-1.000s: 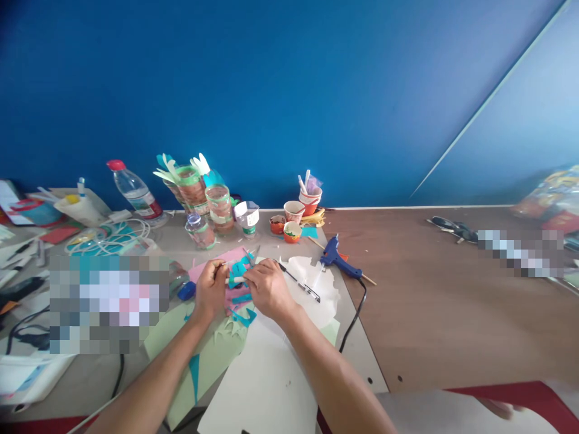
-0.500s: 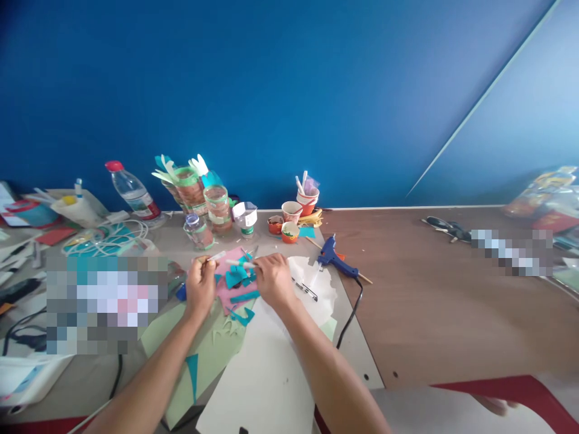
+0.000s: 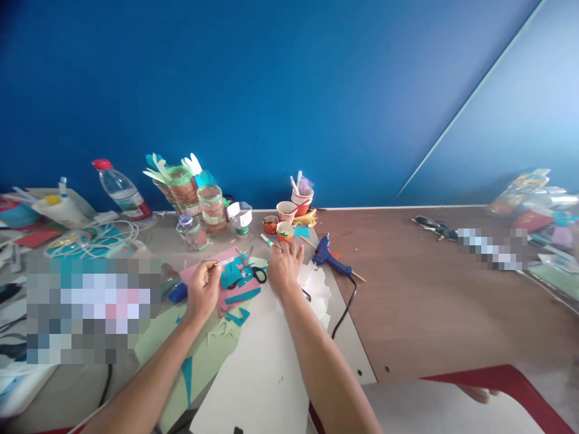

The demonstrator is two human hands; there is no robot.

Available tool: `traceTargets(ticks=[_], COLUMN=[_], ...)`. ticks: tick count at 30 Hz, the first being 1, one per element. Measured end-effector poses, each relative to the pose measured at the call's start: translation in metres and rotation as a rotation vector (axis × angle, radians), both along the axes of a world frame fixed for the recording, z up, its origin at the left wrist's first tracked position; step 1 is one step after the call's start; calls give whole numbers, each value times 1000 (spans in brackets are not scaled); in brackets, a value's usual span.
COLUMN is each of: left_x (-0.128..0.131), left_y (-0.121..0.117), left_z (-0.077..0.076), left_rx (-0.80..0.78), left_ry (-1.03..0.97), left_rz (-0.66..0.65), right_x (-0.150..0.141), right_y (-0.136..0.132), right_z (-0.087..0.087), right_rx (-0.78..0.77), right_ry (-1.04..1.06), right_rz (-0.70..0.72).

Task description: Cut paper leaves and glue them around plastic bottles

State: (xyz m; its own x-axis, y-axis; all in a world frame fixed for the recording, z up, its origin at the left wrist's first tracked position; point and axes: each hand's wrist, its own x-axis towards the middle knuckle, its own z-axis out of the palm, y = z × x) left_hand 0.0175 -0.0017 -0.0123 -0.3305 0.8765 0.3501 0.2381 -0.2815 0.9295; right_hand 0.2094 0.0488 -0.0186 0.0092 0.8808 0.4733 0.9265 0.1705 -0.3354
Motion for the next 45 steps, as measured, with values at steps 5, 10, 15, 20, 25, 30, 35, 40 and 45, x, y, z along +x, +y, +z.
traceTargets(ticks=[5, 10, 15, 20, 25, 30, 35, 40, 45], left_x=[-1, -2, 0, 1, -6, -7, -2, 3, 8], left_y=[-2, 0, 1, -2, 5, 9, 0, -11, -13], left_z=[6, 4, -1, 3, 7, 6, 17, 26, 24], left_rx=[-27, -90, -145, -99, -129, -165, -249, -295, -256], left_ry=[-6, -42, 52, -27, -537, -745, -845, -851, -925], left_rz=[29, 17, -146, -92, -79, -145, -437, -710, -685], right_x=[-22, -42, -41, -29, -18, -17, -22, -32, -45], right_y=[-17, -34, -33, -27, -27, -29, -30, -37, -45], right_z=[15, 18, 17, 19, 25, 30, 27, 22, 16], right_rx=[-118, -278, -259, -53, 168, 265, 363, 391, 311], right_ry=[-37, -262, -261, -120, 29, 66, 157, 144, 78], right_rz=[207, 241, 205, 142, 203, 274, 281, 379, 372])
